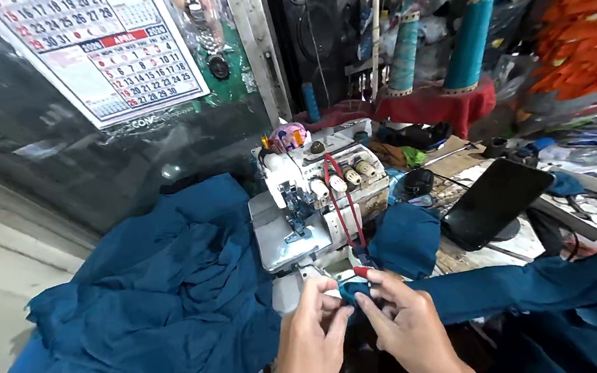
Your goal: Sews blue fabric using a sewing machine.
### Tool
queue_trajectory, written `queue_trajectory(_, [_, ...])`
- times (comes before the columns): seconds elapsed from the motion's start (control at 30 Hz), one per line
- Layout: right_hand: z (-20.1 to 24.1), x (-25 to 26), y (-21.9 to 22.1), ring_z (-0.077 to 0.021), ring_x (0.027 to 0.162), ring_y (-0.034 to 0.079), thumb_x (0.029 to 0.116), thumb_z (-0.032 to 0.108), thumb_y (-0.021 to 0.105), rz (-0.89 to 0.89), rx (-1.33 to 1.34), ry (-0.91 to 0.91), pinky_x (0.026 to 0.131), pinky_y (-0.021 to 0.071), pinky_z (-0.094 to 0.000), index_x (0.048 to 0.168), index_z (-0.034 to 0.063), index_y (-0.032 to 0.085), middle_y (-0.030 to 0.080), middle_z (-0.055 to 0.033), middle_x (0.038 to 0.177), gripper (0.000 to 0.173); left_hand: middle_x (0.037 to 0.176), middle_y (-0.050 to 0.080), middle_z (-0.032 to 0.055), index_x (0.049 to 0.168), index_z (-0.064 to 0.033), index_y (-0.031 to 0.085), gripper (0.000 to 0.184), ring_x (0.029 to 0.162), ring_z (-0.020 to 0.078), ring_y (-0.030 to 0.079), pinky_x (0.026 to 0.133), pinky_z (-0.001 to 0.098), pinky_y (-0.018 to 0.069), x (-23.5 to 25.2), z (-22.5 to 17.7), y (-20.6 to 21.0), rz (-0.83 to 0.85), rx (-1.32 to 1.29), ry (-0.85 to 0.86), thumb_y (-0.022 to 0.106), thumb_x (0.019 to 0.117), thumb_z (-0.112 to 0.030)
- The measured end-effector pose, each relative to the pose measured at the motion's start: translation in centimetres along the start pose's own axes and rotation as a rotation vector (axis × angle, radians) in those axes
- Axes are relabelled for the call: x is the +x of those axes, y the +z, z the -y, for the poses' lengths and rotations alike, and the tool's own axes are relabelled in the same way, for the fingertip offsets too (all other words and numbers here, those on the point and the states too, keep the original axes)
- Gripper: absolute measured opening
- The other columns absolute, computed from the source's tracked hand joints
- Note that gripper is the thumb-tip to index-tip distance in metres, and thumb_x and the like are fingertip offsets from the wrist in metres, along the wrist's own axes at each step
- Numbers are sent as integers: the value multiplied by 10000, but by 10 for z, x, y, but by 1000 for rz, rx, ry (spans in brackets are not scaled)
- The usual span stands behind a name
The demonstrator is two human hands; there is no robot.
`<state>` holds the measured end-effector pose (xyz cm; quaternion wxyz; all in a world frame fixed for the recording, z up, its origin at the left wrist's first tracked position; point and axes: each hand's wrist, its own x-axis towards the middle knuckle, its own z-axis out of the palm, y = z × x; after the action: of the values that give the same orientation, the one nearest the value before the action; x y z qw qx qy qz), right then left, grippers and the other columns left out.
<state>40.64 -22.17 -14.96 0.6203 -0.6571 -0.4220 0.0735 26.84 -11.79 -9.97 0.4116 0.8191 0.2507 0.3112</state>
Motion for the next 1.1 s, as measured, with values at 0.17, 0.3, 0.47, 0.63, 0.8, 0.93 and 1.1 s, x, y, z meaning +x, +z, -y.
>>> queue_trajectory(0.17, [23,-19,-23,-177,588,711,976,171,718,217,281,248,441,626,-358,1504,94,493,765,-4,974,579,956,762,-16,1183,-63,601,331,821,116,753,704,300,664,-7,-5,3,95,-26,-14,742,889,-7])
queue_trajectory(0.3, [30,-13,-26,-184,553,692,888,227,826,197,277,327,413,609,-358,1425,126,562,751,-5,904,607,940,754,10,1111,-62,597,348,813,140,754,704,320,669,-5,-6,10,93,-89,-38,791,832,12])
queue_trajectory(0.47, [31,-6,-28,-210,500,674,965,75,696,180,333,391,357,572,-354,1405,102,564,751,-48,854,460,980,749,30,1113,-39,608,323,840,167,754,727,334,674,-6,-9,5,74,-109,-8,787,849,15])
queue_trajectory(0.63, [45,-6,-23,-209,471,642,973,48,675,145,373,394,334,542,-350,1433,81,531,749,-67,874,483,947,727,18,1050,-35,697,188,815,110,727,716,285,657,-18,-4,11,-81,-4,80,780,887,-76])
queue_trajectory(0.8, [50,-13,-16,-227,527,659,979,-36,609,78,580,478,392,562,-350,1402,17,515,727,-158,929,437,950,729,32,1023,-41,762,107,844,90,705,745,246,627,-37,-3,22,-165,74,144,722,937,-91])
queue_trajectory(0.93, [55,-28,-4,-216,665,673,1083,44,332,-15,860,682,565,592,-353,1409,-1,469,686,-186,1001,357,986,702,74,1090,19,645,183,867,135,693,768,296,608,-48,-9,25,-51,-262,-100,488,1066,-71])
queue_trajectory(1.1, [45,-20,-2,-97,526,475,1068,161,380,254,751,764,414,343,-228,1317,112,599,655,-76,894,335,953,663,132,1094,24,613,315,880,215,667,822,391,585,-43,-6,12,76,-637,-357,384,1120,-190])
